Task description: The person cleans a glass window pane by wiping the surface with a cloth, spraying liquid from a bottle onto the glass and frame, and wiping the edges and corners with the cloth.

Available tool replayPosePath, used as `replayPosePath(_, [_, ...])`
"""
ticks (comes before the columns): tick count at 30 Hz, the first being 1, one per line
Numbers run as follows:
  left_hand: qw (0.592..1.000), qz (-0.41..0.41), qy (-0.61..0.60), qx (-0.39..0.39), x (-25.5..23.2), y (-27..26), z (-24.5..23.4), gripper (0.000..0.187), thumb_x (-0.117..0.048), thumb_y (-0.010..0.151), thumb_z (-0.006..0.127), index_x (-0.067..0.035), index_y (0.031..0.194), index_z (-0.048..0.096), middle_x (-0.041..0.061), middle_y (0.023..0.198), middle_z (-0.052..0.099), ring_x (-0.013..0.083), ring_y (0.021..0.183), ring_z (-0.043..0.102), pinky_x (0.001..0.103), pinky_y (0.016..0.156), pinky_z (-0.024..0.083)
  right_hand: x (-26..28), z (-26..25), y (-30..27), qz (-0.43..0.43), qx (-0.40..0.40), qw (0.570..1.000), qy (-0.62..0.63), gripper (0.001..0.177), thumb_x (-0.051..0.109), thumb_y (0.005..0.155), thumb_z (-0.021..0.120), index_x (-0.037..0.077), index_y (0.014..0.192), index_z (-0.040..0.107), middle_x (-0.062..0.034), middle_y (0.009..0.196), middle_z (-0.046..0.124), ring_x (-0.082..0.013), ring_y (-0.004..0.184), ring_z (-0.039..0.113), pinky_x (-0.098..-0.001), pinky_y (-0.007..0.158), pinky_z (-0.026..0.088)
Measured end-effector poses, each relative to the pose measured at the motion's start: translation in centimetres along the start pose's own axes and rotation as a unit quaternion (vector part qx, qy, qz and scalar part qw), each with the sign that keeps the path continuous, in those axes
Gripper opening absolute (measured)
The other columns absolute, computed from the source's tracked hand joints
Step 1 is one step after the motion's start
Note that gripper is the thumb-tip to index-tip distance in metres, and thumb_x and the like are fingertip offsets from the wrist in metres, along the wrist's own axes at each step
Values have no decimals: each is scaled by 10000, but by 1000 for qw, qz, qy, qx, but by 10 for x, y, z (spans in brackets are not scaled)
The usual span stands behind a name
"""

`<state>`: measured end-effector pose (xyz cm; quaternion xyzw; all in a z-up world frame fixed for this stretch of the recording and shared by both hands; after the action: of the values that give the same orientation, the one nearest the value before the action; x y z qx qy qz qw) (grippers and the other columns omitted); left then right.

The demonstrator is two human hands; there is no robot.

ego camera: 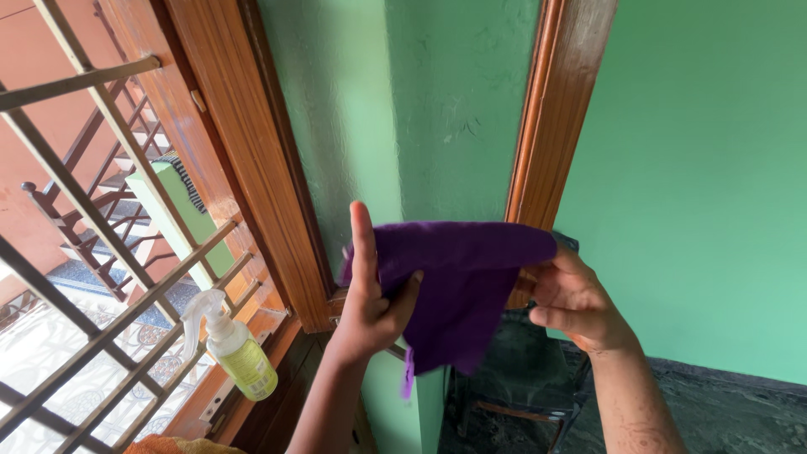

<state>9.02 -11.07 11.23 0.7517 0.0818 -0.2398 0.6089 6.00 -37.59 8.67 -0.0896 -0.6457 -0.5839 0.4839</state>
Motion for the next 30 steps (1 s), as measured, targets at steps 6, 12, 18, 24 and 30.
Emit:
replayPosePath(6, [999, 8, -9, -40, 15, 3, -9, 1108, 204, 913, 553, -116, 1727, -128, 17, 1006, 576, 97, 792, 560, 222, 757, 511, -3, 8, 2, -214, -66, 970, -97, 176, -70, 908, 696, 64, 853, 796, -67, 1441, 582, -259, 1360, 539, -442, 1140, 469])
replayPosePath(12, [982, 121, 17, -148, 7, 10, -23, 761, 80, 923, 742, -85, 1578, 392, 34, 1013, 660, 142, 971, 612, 279, 900, 519, 2, 13, 4, -237, -90, 933, -256, 301, -164, 819, 672, 116, 843, 780, -58, 1477, 509, -300, 1502, 480, -375, 944, 544])
replayPosePath(18, [978, 130, 134, -93, -7, 17, -14, 289, -90, 806, 870, -135, 1071, 765, 3, 966, 776, 127, 917, 579, 291, 901, 472, -25, 5, 0, -67, -176, 981, 39, 189, -31, 869, 591, 37, 862, 767, -80, 1455, 608, -285, 1288, 586, -512, 1077, 446])
replayPosePath(24, [988, 67, 82, -113, -13, 35, -22, 408, 65, 832, 712, -63, 1216, 660, -42, 955, 768, 121, 867, 590, 280, 799, 529, -32, -9, -8, -177, 114, 942, 261, 222, 204, 910, 532, 68, 751, 605, -100, 744, 696, -237, 719, 719, -611, 1202, 364])
replayPosePath(30, [974, 128, 171, -78, -20, 46, -19, 322, 166, 732, 716, -85, 933, 734, -2, 1030, 753, 181, 997, 662, 307, 863, 542, -50, -17, -5, -43, -220, 967, -117, 231, 197, 922, 621, -5, 1023, 667, -143, 954, 681, -312, 988, 633, -515, 978, 445])
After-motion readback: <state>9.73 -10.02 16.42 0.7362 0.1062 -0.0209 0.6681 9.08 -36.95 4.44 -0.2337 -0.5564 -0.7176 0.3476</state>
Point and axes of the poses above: each hand's wrist, its own y-axis towards the middle knuckle, its own z-axis out of the palm, x = y × z, the point moved 3 cm from there along y, towards the middle knuckle
